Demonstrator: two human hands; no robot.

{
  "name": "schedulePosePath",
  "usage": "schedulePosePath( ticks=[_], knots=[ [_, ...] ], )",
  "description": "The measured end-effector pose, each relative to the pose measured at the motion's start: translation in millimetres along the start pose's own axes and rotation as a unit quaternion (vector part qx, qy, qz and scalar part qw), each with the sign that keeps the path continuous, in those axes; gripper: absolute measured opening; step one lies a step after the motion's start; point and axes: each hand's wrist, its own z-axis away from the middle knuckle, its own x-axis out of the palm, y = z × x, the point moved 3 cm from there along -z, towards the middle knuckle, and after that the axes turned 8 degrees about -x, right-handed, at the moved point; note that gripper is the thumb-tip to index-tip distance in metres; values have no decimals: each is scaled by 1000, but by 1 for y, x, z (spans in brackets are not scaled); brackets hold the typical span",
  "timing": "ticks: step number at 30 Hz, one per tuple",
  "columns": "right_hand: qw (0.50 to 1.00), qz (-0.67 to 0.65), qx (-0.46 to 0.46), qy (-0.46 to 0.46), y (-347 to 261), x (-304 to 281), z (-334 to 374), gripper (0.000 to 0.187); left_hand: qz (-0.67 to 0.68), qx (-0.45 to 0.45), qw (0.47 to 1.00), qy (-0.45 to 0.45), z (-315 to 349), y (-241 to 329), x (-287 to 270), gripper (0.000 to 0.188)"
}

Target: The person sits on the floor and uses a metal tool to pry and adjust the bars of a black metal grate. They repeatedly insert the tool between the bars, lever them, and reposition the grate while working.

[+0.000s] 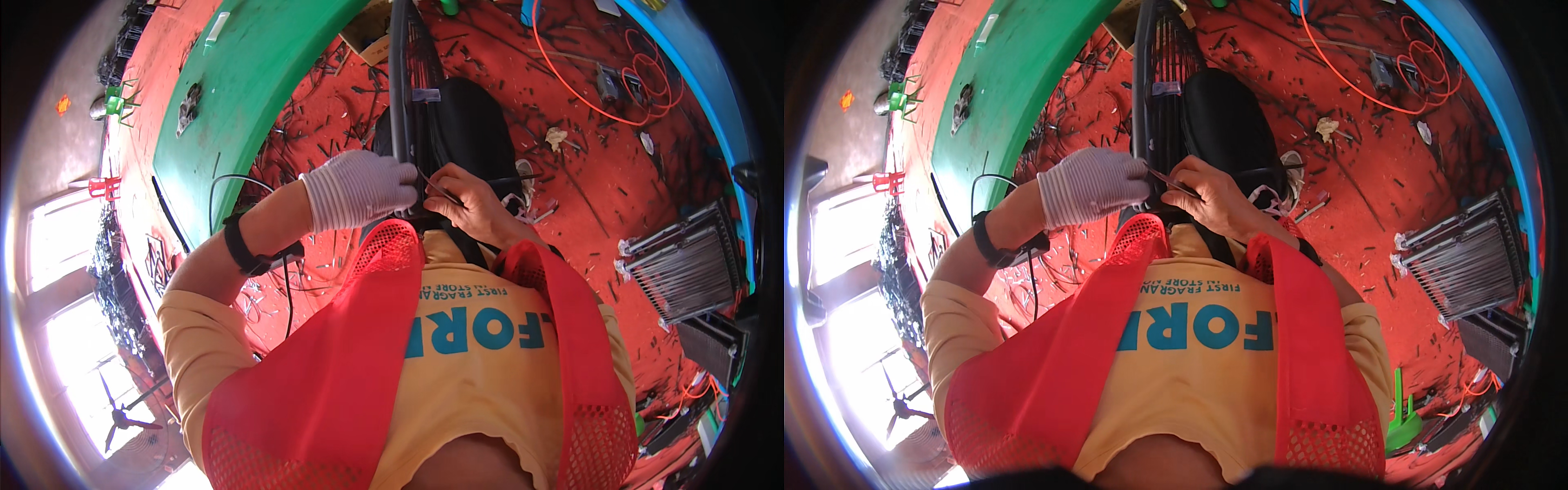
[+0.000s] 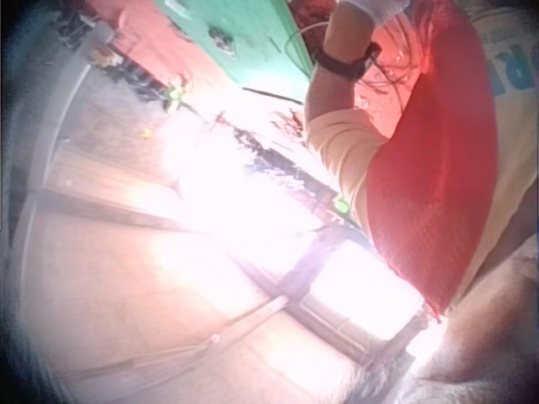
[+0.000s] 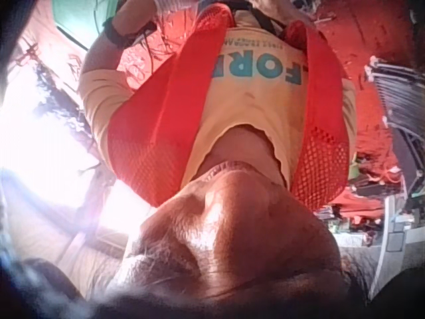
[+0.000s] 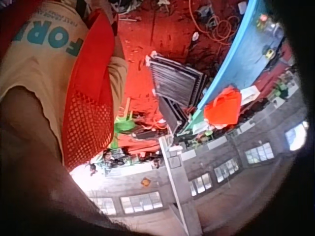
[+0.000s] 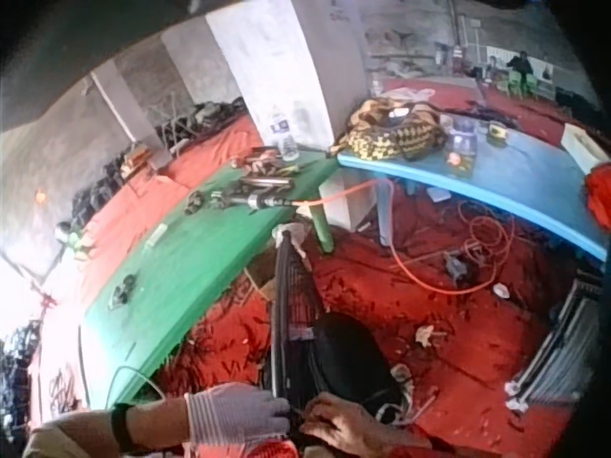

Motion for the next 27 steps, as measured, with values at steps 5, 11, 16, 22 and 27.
schedulePosePath(
  ticks=[5,11,16,22,27],
  knots=[
    [999,11,-34,-3,2,-1,-1,20,88,-85,992,-36,10,-1,10,11],
    [962,-105,225,-111,6,-11,10,26,304,-251,917,60,25,-1,30,16],
    [964,-115,216,-103,2,-12,7,23,246,-260,905,229,39,19,43,33],
    [972,-97,204,-67,-6,-7,4,20,257,-266,885,283,41,23,62,36],
    [976,-96,189,-49,-17,4,-1,23,300,-243,870,307,42,23,66,31]
  ],
)
